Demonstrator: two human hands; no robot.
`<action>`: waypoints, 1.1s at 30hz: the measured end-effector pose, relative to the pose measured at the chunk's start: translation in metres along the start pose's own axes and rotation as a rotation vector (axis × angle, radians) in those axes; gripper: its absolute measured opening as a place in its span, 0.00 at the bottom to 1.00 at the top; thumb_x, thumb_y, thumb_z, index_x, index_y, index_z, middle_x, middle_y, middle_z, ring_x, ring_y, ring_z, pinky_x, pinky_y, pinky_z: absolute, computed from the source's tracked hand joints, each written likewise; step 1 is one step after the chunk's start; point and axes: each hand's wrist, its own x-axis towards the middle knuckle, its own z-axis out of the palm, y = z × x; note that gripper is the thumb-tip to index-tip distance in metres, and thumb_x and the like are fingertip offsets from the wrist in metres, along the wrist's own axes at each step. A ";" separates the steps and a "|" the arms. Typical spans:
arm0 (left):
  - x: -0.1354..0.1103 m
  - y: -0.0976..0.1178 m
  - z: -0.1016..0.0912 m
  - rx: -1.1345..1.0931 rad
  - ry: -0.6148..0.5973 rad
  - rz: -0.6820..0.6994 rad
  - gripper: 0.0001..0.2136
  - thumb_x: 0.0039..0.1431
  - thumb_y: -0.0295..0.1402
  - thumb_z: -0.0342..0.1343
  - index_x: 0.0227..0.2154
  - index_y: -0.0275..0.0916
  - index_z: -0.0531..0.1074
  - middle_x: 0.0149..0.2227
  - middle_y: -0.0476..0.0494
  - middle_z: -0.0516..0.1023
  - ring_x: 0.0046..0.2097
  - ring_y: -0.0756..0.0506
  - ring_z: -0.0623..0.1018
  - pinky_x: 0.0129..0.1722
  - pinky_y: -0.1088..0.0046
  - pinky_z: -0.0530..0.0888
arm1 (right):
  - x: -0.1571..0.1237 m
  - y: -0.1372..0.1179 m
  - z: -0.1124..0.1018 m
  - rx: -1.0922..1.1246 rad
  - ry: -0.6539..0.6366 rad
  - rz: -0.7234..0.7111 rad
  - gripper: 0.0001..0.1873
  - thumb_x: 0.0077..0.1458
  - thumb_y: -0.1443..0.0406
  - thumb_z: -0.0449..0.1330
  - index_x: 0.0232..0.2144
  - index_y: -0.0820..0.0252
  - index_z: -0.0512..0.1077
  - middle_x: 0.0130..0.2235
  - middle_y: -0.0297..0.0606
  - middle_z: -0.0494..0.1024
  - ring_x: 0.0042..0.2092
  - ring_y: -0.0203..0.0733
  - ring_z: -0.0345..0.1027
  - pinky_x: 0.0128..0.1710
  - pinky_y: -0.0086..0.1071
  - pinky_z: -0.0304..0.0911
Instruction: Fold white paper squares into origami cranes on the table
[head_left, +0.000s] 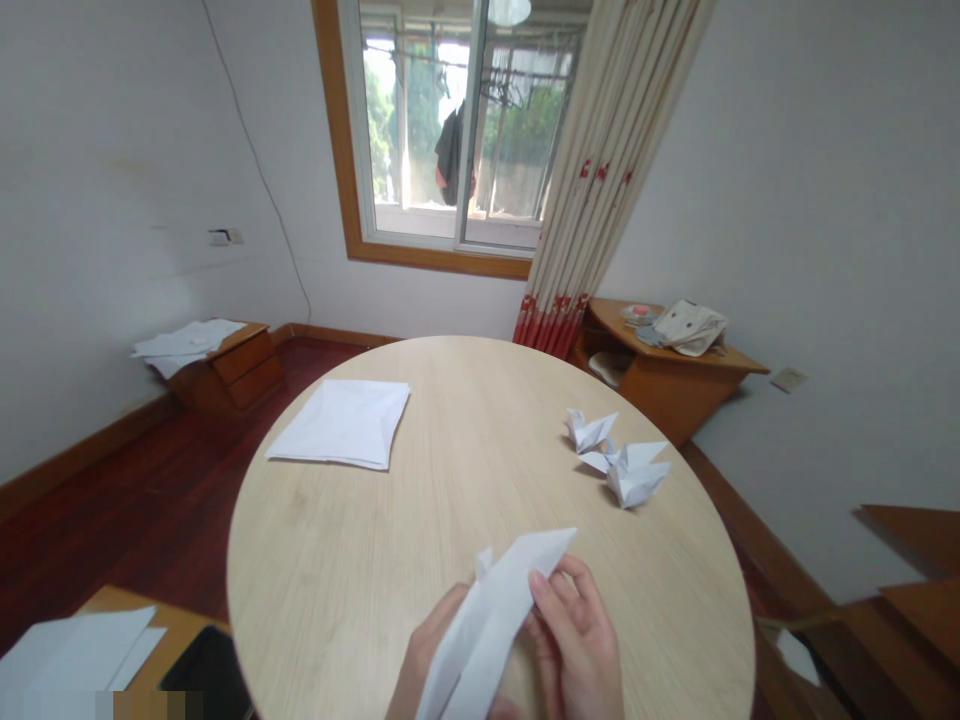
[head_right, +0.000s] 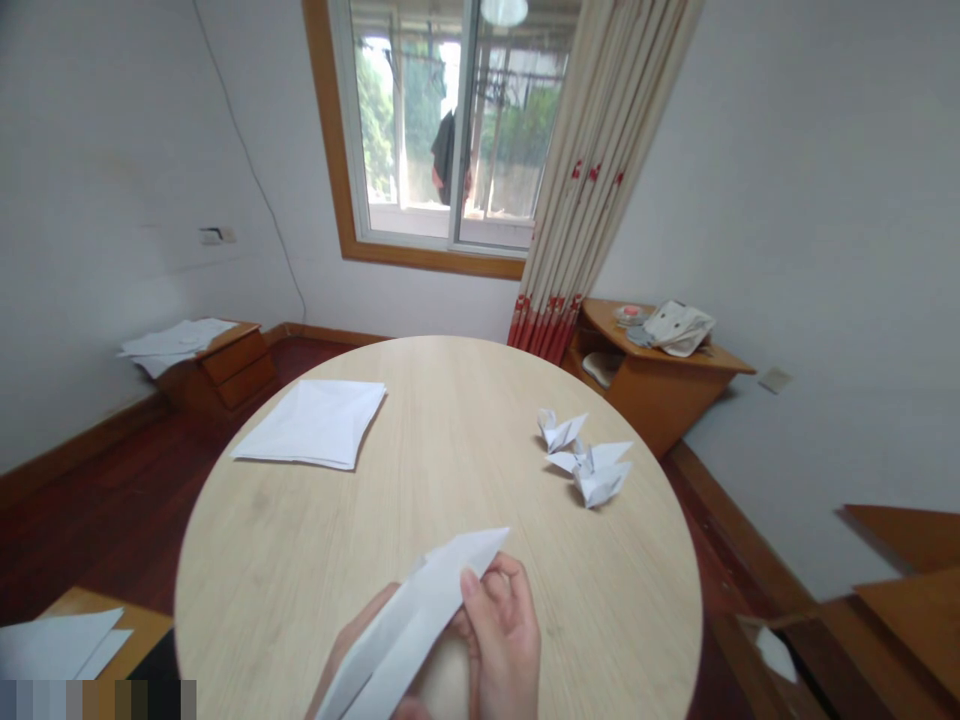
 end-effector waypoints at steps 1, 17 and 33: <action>-0.001 0.002 0.003 0.019 -0.020 0.025 0.17 0.42 0.46 0.67 0.33 0.41 0.77 0.31 0.44 0.78 0.31 0.42 0.77 0.33 0.68 0.77 | 0.001 0.002 -0.002 -0.017 0.011 -0.004 0.22 0.42 0.55 0.70 0.35 0.55 0.65 0.31 0.36 0.77 0.31 0.43 0.73 0.27 0.32 0.68; 0.011 0.000 -0.001 0.266 0.145 0.290 0.10 0.56 0.31 0.56 0.39 0.41 0.79 0.44 0.38 0.80 0.46 0.38 0.79 0.48 0.63 0.75 | -0.005 0.019 -0.010 -0.564 -0.301 -0.480 0.13 0.60 0.56 0.54 0.32 0.54 0.75 0.40 0.43 0.76 0.45 0.47 0.70 0.46 0.37 0.65; 0.014 0.005 -0.006 0.097 -0.030 0.116 0.11 0.58 0.39 0.56 0.24 0.41 0.77 0.46 0.38 0.76 0.49 0.37 0.75 0.49 0.62 0.70 | 0.005 0.014 -0.010 -0.490 -0.385 -0.288 0.08 0.45 0.60 0.66 0.22 0.56 0.72 0.39 0.38 0.76 0.42 0.46 0.70 0.41 0.33 0.65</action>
